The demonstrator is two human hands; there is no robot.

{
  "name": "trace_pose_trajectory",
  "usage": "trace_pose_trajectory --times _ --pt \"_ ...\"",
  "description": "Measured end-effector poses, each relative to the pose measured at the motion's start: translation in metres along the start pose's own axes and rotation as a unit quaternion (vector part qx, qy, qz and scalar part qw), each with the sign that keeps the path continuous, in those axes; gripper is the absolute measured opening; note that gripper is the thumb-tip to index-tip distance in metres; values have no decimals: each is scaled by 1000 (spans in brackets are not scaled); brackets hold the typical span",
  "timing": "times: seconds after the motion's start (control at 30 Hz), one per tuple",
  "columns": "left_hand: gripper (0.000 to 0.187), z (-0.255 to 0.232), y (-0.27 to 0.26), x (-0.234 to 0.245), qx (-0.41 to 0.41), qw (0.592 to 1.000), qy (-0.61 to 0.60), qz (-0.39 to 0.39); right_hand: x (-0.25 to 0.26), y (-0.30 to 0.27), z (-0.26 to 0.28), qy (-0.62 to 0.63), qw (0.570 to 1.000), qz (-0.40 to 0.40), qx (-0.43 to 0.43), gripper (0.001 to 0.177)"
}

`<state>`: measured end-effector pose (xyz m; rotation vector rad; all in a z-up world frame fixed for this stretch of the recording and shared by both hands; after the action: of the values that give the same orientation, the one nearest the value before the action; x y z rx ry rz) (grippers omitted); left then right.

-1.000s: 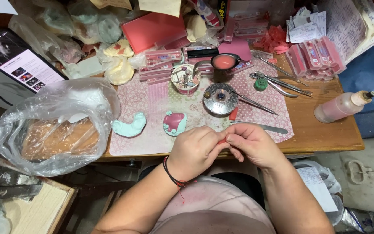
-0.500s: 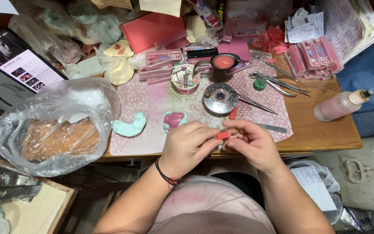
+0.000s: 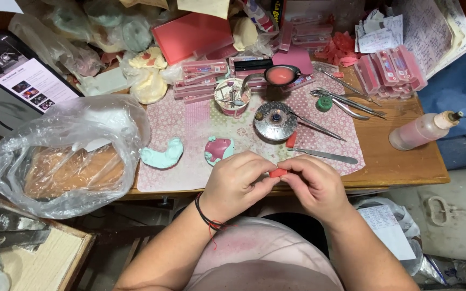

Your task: Refining and shaping wax material on a dental prosthetic model using a metal hand tool and applicator.

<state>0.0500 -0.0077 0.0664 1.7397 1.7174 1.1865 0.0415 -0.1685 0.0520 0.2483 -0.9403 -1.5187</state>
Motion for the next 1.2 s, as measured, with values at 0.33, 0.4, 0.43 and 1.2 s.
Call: trace_pose_trajectory --times 0.33,0.4,0.43,1.2 --pt "11 8 -6 13 -10 1000 15 -4 -17 13 20 -47 997 20 52 8" --pt "11 11 -3 19 4 999 36 2 -16 21 26 -86 992 12 89 10" --pt "11 14 -5 25 5 999 36 1 -15 28 21 -85 992 13 90 10" --pt "33 51 -42 61 53 956 285 30 -8 50 -58 -71 966 -154 -197 29"
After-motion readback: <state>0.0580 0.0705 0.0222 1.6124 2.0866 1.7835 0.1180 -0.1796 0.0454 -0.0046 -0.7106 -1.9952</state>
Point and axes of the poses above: each hand's wrist, its own y-axis towards the middle knuckle, its own x-axis out of the back of the hand, z = x × y, the point moved 8 cm from there along y, towards the middle knuckle, and after that the axes turned 9 degrees about -z, right-handed, at the moved point
